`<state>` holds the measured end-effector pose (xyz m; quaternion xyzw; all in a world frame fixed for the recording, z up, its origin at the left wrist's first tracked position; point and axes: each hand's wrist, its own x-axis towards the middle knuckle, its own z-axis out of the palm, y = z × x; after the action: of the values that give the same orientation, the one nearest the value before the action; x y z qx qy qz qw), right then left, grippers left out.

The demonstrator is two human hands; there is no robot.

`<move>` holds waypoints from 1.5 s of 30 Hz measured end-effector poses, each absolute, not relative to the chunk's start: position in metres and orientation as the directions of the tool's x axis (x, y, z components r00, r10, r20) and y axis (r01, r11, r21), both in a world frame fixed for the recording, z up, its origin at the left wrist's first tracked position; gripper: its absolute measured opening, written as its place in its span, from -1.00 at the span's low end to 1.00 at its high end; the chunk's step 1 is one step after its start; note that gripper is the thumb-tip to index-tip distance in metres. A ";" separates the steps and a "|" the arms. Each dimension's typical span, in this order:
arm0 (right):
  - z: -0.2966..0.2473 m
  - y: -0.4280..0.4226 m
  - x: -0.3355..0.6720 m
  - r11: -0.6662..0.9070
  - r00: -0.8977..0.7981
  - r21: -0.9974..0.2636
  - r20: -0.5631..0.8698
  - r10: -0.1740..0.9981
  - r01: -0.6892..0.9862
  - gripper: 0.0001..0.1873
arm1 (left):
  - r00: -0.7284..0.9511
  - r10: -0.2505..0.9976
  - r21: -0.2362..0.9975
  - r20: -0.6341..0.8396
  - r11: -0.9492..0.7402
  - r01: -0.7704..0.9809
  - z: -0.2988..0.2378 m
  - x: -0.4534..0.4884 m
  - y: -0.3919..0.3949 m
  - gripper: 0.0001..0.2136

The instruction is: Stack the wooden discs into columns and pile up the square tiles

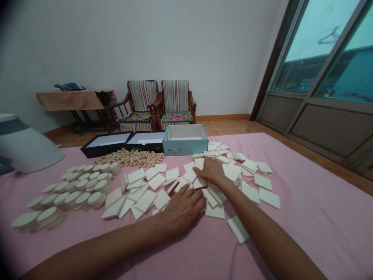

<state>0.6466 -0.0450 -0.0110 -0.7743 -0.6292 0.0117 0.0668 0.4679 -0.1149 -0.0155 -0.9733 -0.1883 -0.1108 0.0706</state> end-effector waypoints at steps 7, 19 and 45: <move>-0.015 -0.043 0.623 0.015 0.051 -0.350 0.177 0.983 0.937 -0.44 | 0.880 0.418 -0.166 0.225 -0.873 0.458 -0.009 0.435 -0.105 -0.89; 0.008 -0.015 0.568 0.165 -0.018 -0.509 0.281 0.959 0.845 -0.73 | 0.740 0.590 -0.232 0.324 -0.708 0.667 0.007 0.372 -0.072 -0.91; -0.004 -0.009 0.667 -0.130 0.129 -0.160 -0.019 0.992 0.978 -0.71 | 0.506 0.672 -0.076 0.542 -0.560 0.825 0.010 0.317 -0.037 -0.72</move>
<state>0.6672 -0.0092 -0.0036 -0.7492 -0.6574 0.0602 0.0543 0.3166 -0.0372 0.0095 -0.8518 -0.4393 -0.2329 0.1648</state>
